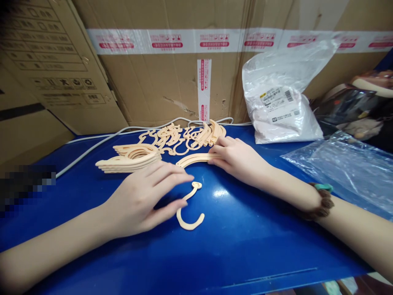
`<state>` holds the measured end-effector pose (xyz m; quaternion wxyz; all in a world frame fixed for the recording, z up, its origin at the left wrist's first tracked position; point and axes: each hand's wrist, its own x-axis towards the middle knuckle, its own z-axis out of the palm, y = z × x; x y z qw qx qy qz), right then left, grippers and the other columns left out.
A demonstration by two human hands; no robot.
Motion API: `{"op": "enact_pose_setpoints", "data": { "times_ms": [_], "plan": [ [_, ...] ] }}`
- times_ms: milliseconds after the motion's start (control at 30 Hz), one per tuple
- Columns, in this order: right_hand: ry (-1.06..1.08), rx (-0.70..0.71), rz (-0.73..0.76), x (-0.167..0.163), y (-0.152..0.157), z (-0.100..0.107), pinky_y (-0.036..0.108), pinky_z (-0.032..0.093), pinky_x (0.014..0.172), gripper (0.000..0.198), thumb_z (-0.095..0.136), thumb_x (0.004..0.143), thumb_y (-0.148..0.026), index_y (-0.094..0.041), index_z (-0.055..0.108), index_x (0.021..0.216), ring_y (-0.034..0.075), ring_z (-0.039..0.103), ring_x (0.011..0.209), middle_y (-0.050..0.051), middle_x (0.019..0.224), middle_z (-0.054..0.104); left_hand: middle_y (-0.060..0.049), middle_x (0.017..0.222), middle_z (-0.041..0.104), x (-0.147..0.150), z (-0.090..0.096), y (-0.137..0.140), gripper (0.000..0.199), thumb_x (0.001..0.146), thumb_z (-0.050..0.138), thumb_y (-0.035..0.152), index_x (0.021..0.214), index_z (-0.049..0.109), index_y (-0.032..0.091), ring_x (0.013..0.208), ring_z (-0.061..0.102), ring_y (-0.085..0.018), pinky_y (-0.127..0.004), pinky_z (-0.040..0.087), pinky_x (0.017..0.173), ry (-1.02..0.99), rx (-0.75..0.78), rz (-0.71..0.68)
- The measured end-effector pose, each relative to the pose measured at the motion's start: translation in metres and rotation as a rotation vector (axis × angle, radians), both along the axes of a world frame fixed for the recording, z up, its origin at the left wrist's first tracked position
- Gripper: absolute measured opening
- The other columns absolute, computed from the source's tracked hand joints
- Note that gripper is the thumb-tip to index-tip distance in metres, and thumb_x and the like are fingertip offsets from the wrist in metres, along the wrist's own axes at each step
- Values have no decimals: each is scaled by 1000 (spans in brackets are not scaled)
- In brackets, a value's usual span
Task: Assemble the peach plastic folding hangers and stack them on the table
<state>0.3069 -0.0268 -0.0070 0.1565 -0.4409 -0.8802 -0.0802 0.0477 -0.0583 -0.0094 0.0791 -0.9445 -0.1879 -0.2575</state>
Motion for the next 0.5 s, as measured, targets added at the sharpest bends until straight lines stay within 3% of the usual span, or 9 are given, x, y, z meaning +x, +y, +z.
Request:
{"op": "enact_pose_setpoints", "data": {
  "times_ms": [133,367,500],
  "plan": [
    [9,-35,0,0,0,-1,38,45,76,28,51,95,-35,-16,69,105,24,57,88,10,98,62,-8,106,67,1,0,-3,36,92,54,46,106,64,13,96,59,-21,-32,48,81,46,-24,-191],
    [-15,-84,3,-2,-2,-2,38,45,78,29,49,96,-37,-20,69,109,23,59,88,8,96,63,-5,89,68,3,-4,-6,23,97,47,20,85,65,14,86,60,-17,-29,45,70,111,103,-226],
    [-37,-27,30,-3,-4,-2,39,43,80,29,48,97,-36,-20,68,110,23,60,89,8,97,64,-4,86,68,2,-4,-5,20,96,50,24,89,65,14,87,60,-16,-28,45,69,123,93,-236]
  ]
}}
